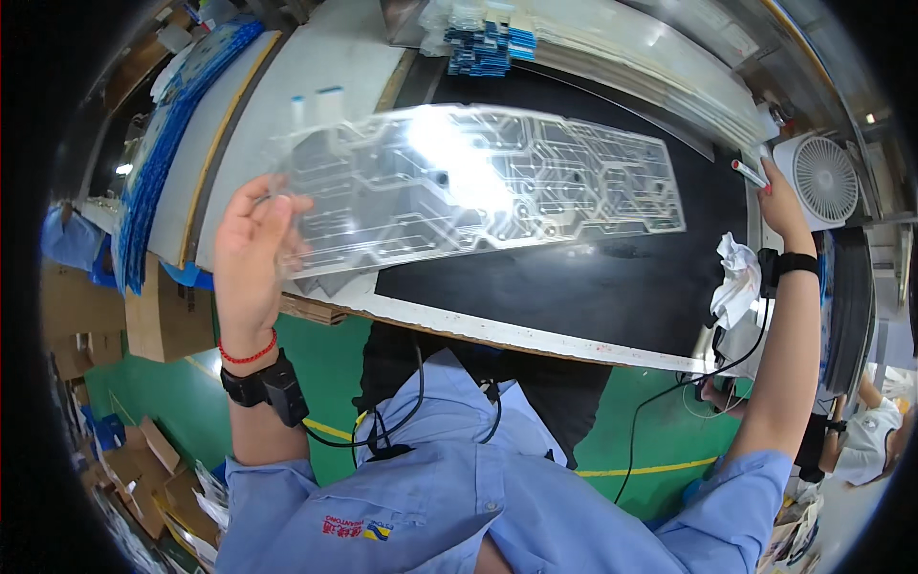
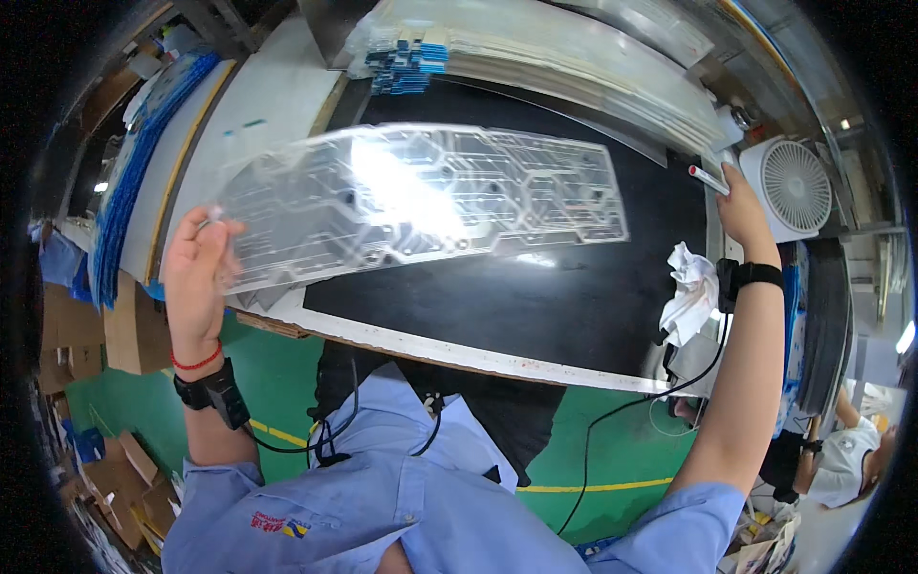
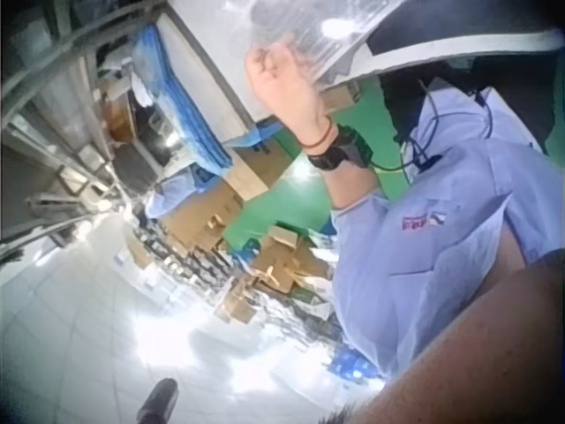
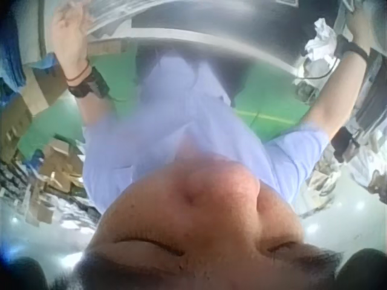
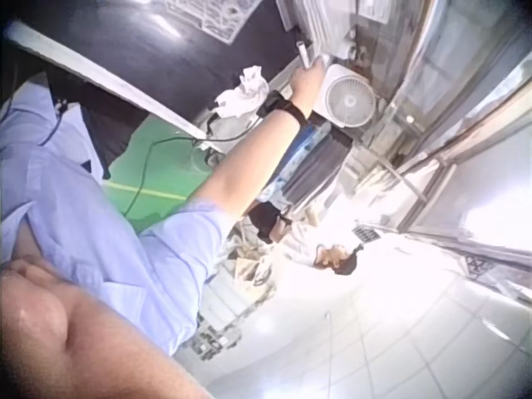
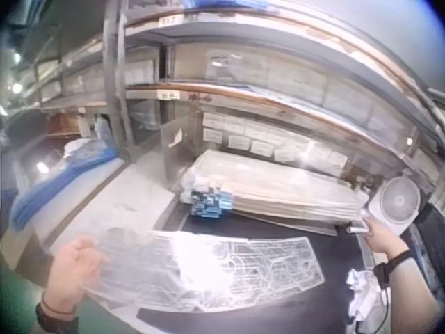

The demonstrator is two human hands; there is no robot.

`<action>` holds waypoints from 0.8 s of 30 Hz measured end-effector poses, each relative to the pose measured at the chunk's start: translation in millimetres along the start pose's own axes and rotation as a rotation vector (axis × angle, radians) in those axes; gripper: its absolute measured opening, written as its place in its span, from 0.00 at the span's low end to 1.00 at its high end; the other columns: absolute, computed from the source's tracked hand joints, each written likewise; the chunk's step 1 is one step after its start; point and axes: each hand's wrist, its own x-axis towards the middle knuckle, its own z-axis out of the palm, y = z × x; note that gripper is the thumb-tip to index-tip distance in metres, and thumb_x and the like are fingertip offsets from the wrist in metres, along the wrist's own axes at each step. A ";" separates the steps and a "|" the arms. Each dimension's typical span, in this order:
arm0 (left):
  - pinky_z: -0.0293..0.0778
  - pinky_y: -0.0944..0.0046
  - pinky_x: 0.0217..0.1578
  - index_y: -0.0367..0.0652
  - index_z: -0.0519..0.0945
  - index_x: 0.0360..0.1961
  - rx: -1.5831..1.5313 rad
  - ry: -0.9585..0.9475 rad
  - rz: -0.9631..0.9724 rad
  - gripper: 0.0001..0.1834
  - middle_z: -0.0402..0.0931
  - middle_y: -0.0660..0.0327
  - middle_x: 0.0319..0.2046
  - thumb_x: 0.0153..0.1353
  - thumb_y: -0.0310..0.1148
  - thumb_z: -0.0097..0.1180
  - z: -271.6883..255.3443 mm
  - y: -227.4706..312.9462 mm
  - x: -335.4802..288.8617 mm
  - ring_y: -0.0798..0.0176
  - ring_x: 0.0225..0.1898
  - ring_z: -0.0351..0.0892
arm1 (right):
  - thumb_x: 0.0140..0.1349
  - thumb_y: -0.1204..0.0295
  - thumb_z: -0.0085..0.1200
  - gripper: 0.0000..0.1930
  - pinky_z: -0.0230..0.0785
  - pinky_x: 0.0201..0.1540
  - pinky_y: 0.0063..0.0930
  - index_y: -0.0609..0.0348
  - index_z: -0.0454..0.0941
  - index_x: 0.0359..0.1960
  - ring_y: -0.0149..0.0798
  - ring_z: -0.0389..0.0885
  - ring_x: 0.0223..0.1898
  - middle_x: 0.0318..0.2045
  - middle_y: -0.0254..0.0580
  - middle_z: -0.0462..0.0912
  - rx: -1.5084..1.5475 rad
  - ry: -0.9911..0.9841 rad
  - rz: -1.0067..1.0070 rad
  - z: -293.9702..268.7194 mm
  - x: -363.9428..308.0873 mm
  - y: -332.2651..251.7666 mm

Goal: Cleaning a flexible printed circuit board with a cloth and marking it with a red marker.

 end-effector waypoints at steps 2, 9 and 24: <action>0.71 0.78 0.30 0.35 0.73 0.60 0.071 -0.049 -0.052 0.17 0.85 0.57 0.41 0.73 0.28 0.54 10.6 0.2 -3.7 0.77 0.27 0.74 | 0.63 0.82 0.52 0.31 0.61 0.72 0.42 0.64 0.65 0.71 0.59 0.67 0.70 0.68 0.60 0.71 -0.043 -0.011 -0.043 19.0 13.4 11.1; 0.71 0.76 0.30 0.37 0.74 0.60 0.033 0.033 -0.032 0.16 0.85 0.56 0.42 0.74 0.29 0.53 6.6 5.5 -3.7 0.77 0.27 0.74 | 0.60 0.81 0.55 0.21 0.73 0.53 0.52 0.59 0.79 0.56 0.62 0.79 0.51 0.47 0.56 0.81 -0.263 0.015 -0.100 10.0 14.0 -27.2; 0.77 0.74 0.34 0.30 0.67 0.65 -0.075 -0.238 -0.055 0.23 0.83 0.51 0.44 0.72 0.25 0.54 102.7 -12.4 -14.9 0.71 0.35 0.82 | 0.72 0.70 0.60 0.12 0.71 0.44 0.22 0.66 0.76 0.47 0.28 0.78 0.39 0.37 0.39 0.80 0.521 0.846 0.209 -50.7 -192.1 -115.0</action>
